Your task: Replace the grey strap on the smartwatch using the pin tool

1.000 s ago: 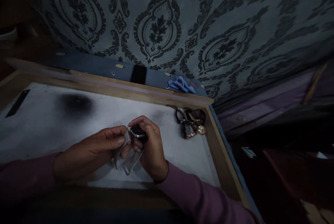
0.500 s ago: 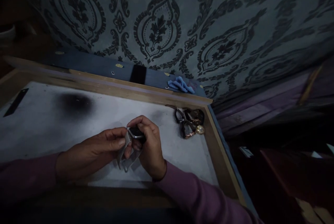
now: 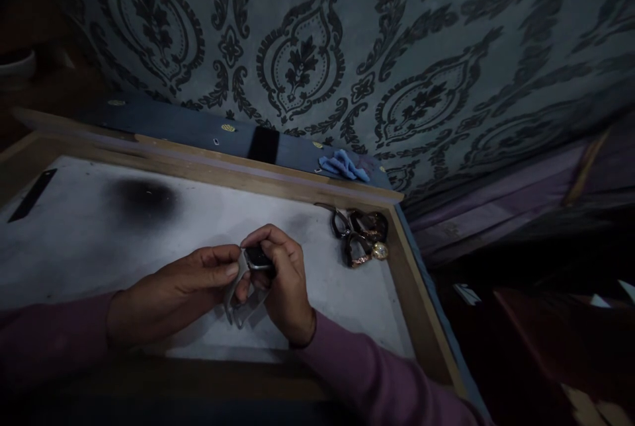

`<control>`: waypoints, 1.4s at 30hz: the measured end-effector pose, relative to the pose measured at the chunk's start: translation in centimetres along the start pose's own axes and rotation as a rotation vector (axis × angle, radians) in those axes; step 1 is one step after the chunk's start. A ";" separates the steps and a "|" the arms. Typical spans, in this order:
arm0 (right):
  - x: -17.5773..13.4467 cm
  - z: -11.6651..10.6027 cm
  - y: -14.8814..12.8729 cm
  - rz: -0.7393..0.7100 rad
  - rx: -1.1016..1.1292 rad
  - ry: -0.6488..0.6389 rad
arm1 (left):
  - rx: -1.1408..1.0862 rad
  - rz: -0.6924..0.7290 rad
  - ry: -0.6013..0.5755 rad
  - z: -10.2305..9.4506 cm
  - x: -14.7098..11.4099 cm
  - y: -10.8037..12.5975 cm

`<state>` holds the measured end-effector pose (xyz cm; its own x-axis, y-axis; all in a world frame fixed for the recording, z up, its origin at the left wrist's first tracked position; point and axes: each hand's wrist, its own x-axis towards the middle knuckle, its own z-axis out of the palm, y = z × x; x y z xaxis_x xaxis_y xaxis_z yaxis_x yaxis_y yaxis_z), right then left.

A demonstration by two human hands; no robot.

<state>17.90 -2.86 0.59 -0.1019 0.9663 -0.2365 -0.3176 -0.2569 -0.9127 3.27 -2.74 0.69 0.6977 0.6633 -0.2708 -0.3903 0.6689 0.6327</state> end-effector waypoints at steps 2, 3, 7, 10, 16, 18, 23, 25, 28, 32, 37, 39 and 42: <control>0.0 0.0 0.0 0.000 0.003 -0.009 | -0.011 0.001 -0.005 0.0 0.0 0.0; 0.0 -0.1 0.1 -0.003 0.000 -0.015 | -0.017 0.002 -0.008 -0.1 0.1 0.0; 0.0 -0.2 0.3 -0.019 -0.012 -0.028 | -0.027 -0.007 -0.013 -0.2 0.1 -0.1; 0.0 -0.2 0.5 -0.019 0.003 -0.048 | -0.025 -0.011 -0.017 -0.3 0.1 -0.1; -0.2 -0.4 0.5 -0.045 0.008 -0.082 | -0.029 -0.013 -0.017 -0.3 0.1 -0.1; -0.2 -0.5 0.5 -0.062 -0.016 -0.073 | -0.034 -0.013 -0.029 -0.3 0.2 -0.1; -0.1 -0.7 0.6 -0.092 -0.063 -0.047 | -0.044 -0.015 -0.050 -0.3 0.1 -0.1; -0.2 -0.8 0.7 -0.099 -0.073 -0.046 | -0.054 -0.018 -0.050 -0.2 0.1 -0.1; -0.3 -0.9 0.7 -0.094 -0.059 -0.078 | -0.063 -0.021 -0.043 -0.2 0.0 0.0; -0.4 -0.8 0.6 -0.098 -0.044 -0.120 | -0.040 -0.016 -0.030 -0.3 0.0 -0.1; -0.5 -0.8 0.6 -0.117 -0.059 -0.135 | -0.014 -0.019 -0.014 -0.4 0.0 -0.2; -0.5 -1.0 0.8 -0.131 -0.097 -0.128 | 0.004 -0.022 -0.016 -0.4 0.0 -0.1; -0.6 -1.4 1.0 -0.200 -0.210 -0.092 | 0.042 -0.024 -0.019 -0.3 -0.1 0.0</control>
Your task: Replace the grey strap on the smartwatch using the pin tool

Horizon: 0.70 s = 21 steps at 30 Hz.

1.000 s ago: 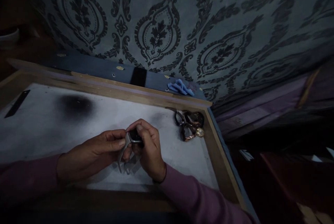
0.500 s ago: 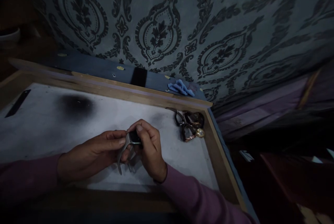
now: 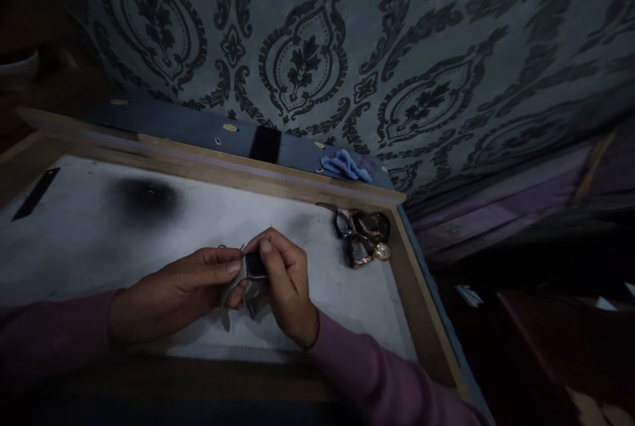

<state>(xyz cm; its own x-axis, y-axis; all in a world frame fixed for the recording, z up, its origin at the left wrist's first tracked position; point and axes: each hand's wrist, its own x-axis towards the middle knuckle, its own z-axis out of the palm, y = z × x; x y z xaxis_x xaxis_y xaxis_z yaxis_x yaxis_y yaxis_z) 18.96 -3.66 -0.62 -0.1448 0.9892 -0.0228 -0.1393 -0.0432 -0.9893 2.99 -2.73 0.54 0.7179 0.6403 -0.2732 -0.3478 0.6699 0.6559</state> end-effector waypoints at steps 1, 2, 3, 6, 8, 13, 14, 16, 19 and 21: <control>-0.1 -0.1 0.0 -0.033 -0.051 0.011 | 0.014 -0.001 0.003 0.0 0.0 0.0; -0.1 -0.1 -0.1 -0.070 -0.108 0.022 | 0.028 0.000 0.008 0.0 -0.1 0.0; -0.2 -0.1 -0.2 -0.112 -0.169 0.032 | 0.045 0.003 0.014 -0.1 -0.1 -0.1; -0.6 0.2 -0.7 -0.237 -0.343 0.049 | 0.094 0.017 0.021 -0.2 -0.2 -0.4; -0.9 0.4 -0.9 -0.305 -0.434 0.043 | 0.106 0.001 0.029 -0.3 -0.3 -0.5; -1.7 0.6 -1.2 -0.371 -0.532 0.021 | 0.162 -0.092 0.052 -0.1 -0.7 0.2; -1.8 0.6 -1.2 -0.379 -0.531 0.019 | 0.182 -0.112 0.052 -0.1 -0.7 0.4; -1.8 0.6 -1.3 -0.373 -0.518 0.025 | 0.211 -0.132 0.041 -0.1 -0.7 0.8; -1.6 0.6 -1.6 -0.338 -0.490 0.045 | 0.228 -0.096 0.005 0.0 -0.6 1.1; -1.3 0.5 -1.8 -0.312 -0.457 0.046 | 0.232 -0.063 -0.017 0.1 -0.5 1.2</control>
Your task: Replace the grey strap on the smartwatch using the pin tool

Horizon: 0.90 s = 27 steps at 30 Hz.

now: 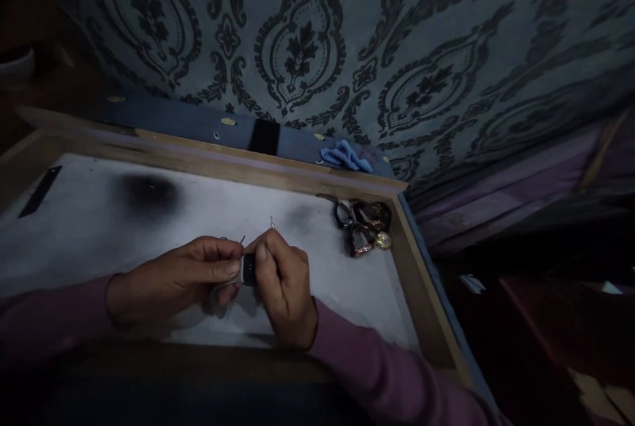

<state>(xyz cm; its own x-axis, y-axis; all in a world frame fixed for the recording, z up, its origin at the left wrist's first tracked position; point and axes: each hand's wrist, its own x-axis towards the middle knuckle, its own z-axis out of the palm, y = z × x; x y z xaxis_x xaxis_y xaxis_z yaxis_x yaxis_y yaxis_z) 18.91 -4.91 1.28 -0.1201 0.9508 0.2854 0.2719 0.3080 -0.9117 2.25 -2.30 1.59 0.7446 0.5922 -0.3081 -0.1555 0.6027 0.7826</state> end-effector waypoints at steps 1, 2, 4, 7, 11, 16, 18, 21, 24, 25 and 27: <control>0.2 -0.1 0.0 0.007 0.017 -0.003 | -0.006 0.020 -0.004 0.1 0.0 0.0; 0.3 -0.2 -0.1 0.008 0.029 -0.005 | -0.021 0.037 -0.009 0.2 0.1 0.0; 0.6 -0.4 -0.2 -0.016 0.032 -0.007 | -0.057 0.057 -0.019 0.3 0.1 0.0; 0.6 -0.6 -0.3 -0.076 -0.003 -0.034 | -0.086 0.057 -0.027 0.3 0.1 -0.3; 0.1 -0.6 0.0 -0.125 -0.059 -0.080 | -0.044 0.018 -0.006 -0.2 -0.1 -0.6; -0.6 -0.3 0.1 -0.128 -0.098 -0.085 | 0.013 -0.073 -0.002 -0.7 -0.2 -0.6; -0.4 -0.2 0.0 -0.096 -0.069 -0.078 | 0.018 -0.064 -0.006 -0.5 -0.2 -0.3; 0.4 0.1 0.1 0.055 0.083 -0.047 | 0.082 0.019 0.032 -0.2 -0.1 0.2; 1.5 0.5 0.7 0.364 0.387 -0.021 | 0.175 0.077 0.078 -0.3 0.0 0.7; 1.8 0.6 1.0 0.465 0.483 -0.020 | 0.200 0.083 0.089 -0.4 0.0 0.8; 2.3 0.6 1.6 0.611 0.620 -0.021 | 0.279 0.084 0.107 -0.9 -0.1 1.2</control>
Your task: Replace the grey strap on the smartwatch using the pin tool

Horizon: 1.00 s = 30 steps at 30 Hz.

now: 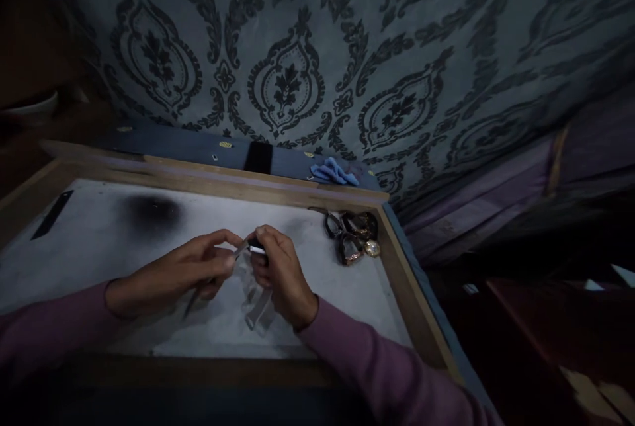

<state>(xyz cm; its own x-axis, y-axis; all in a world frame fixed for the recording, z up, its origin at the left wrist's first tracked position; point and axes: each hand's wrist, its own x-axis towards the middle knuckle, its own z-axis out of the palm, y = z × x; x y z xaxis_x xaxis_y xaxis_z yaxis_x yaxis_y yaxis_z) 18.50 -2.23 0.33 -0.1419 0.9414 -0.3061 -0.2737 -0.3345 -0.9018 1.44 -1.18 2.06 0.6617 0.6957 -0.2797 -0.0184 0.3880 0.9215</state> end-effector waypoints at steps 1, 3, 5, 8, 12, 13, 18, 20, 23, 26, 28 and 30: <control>0.3 -0.2 0.0 0.058 0.053 0.001 | 0.058 0.005 0.006 -0.3 0.0 0.1; 0.6 -0.5 -0.2 0.157 0.141 -0.001 | 0.156 0.041 -0.005 -0.8 0.1 0.4; 0.7 -0.7 -0.4 0.239 0.212 -0.018 | 0.172 0.061 -0.028 -1.2 0.2 0.9; 0.9 -0.9 -0.5 0.329 0.290 -0.051 | 0.092 0.020 0.001 -1.8 0.4 1.4; 1.0 -0.8 -0.4 0.415 0.359 -0.088 | 0.027 -0.035 0.071 -2.7 0.7 1.7; 1.0 -0.8 -0.3 0.425 0.370 -0.098 | 0.024 -0.040 0.079 -2.9 0.7 1.7; 1.1 -1.2 -0.1 0.403 0.400 -0.135 | -0.008 -0.019 0.111 -3.7 1.2 1.3; 1.2 -1.4 0.1 0.395 0.411 -0.142 | -0.050 -0.003 0.126 -4.0 1.5 0.8; 1.4 -1.6 0.3 0.395 0.415 -0.163 | -0.087 -0.014 0.137 -4.5 2.0 0.2; 1.5 -1.7 0.4 0.389 0.391 -0.171 | -0.093 -0.017 0.120 -4.7 2.2 0.1; 1.6 -1.6 0.5 0.363 0.356 -0.159 | -0.081 -0.020 0.110 -4.7 2.1 0.2; 1.7 -1.6 0.7 0.322 0.319 -0.142 | -0.062 -0.022 0.109 -4.6 1.9 0.4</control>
<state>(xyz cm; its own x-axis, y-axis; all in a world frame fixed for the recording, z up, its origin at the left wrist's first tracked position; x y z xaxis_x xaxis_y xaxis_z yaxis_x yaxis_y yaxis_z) 19.62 -0.74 -1.29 -0.3898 0.7797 -0.4900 -0.4701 -0.6260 -0.6222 -0.74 3.10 0.65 0.5775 0.7466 -0.3302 -0.0536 0.4383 0.8972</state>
